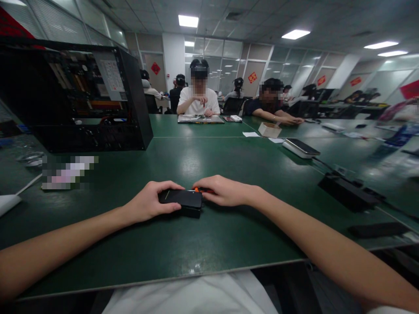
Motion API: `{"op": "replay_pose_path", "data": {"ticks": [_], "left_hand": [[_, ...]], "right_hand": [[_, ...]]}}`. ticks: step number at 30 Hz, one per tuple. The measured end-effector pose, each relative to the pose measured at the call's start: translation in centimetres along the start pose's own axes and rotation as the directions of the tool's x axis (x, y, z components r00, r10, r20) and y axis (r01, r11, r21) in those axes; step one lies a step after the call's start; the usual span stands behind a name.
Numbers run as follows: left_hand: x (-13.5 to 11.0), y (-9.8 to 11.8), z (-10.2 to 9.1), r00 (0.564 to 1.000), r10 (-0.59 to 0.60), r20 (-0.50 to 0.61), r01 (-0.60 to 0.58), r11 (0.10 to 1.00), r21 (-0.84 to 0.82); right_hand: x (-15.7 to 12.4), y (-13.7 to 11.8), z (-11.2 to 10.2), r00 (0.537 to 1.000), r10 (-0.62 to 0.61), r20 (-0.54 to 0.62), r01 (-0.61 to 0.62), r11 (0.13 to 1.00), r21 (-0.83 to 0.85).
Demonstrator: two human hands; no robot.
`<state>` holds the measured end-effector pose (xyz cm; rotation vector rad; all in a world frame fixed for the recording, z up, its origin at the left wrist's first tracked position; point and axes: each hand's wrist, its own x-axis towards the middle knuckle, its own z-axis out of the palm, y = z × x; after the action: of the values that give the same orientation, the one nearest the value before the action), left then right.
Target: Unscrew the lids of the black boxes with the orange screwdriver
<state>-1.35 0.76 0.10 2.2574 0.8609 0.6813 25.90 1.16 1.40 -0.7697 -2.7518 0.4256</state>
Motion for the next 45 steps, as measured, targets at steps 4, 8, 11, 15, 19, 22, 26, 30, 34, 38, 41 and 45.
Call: {"op": "replay_pose_path", "data": {"ticks": [4,8,11,15,19,22,26,30,34,38,41,45], "left_hand": [[0.0,0.0,0.1,1.000,0.000,0.000,0.000,1.000,0.002],[-0.1,0.2,0.1,1.000,0.013,-0.014,-0.013,1.000,0.005],[-0.1,0.3,0.0,0.999,0.008,-0.031,-0.008,1.000,-0.006],[0.1,-0.1,-0.1,0.993,-0.039,-0.114,0.030,0.997,-0.077],[0.7,-0.9,-0.3,0.982,-0.111,-0.152,0.077,0.974,-0.213],[1.2,-1.5,-0.5,0.973,-0.157,-0.167,0.104,0.951,-0.291],[1.6,-1.9,-0.9,0.964,-0.201,-0.173,0.142,0.942,-0.302],[1.8,-2.1,-1.0,0.975,-0.185,-0.126,0.150,0.959,-0.242],[1.8,-2.0,-1.0,0.970,-0.230,-0.083,0.205,0.950,-0.236],[1.9,-2.1,-1.1,0.961,-0.251,-0.113,0.224,0.953,-0.205],[2.1,-2.4,-1.4,0.957,-0.247,-0.151,0.229,0.965,-0.126],[2.2,-3.2,-1.9,0.962,-0.150,-0.228,0.174,0.981,0.086]], "right_hand": [[0.0,-0.2,-0.1,1.000,0.023,0.010,-0.023,1.000,0.004],[-0.3,-0.1,-0.9,0.997,0.066,0.046,-0.063,0.996,-0.057],[-0.5,0.3,-1.6,0.990,0.118,0.076,-0.105,0.981,-0.163],[-0.8,1.1,-2.1,0.980,0.183,0.082,-0.155,0.950,-0.271],[-0.8,1.6,-2.0,0.970,0.230,0.076,-0.198,0.935,-0.296],[-0.7,1.6,-1.6,0.967,0.247,0.065,-0.220,0.935,-0.279],[-0.3,1.5,-1.0,0.963,0.267,0.039,-0.249,0.935,-0.253],[-0.1,1.2,-0.7,0.955,0.295,0.006,-0.285,0.928,-0.240],[-0.1,1.0,-0.7,0.954,0.298,-0.013,-0.293,0.929,-0.225],[-0.1,1.0,-0.6,0.952,0.307,-0.014,-0.301,0.922,-0.245],[-0.1,0.9,-0.7,0.946,0.324,-0.016,-0.315,0.907,-0.280],[-0.1,0.6,-0.8,0.942,0.335,-0.026,-0.327,0.894,-0.306]]}}
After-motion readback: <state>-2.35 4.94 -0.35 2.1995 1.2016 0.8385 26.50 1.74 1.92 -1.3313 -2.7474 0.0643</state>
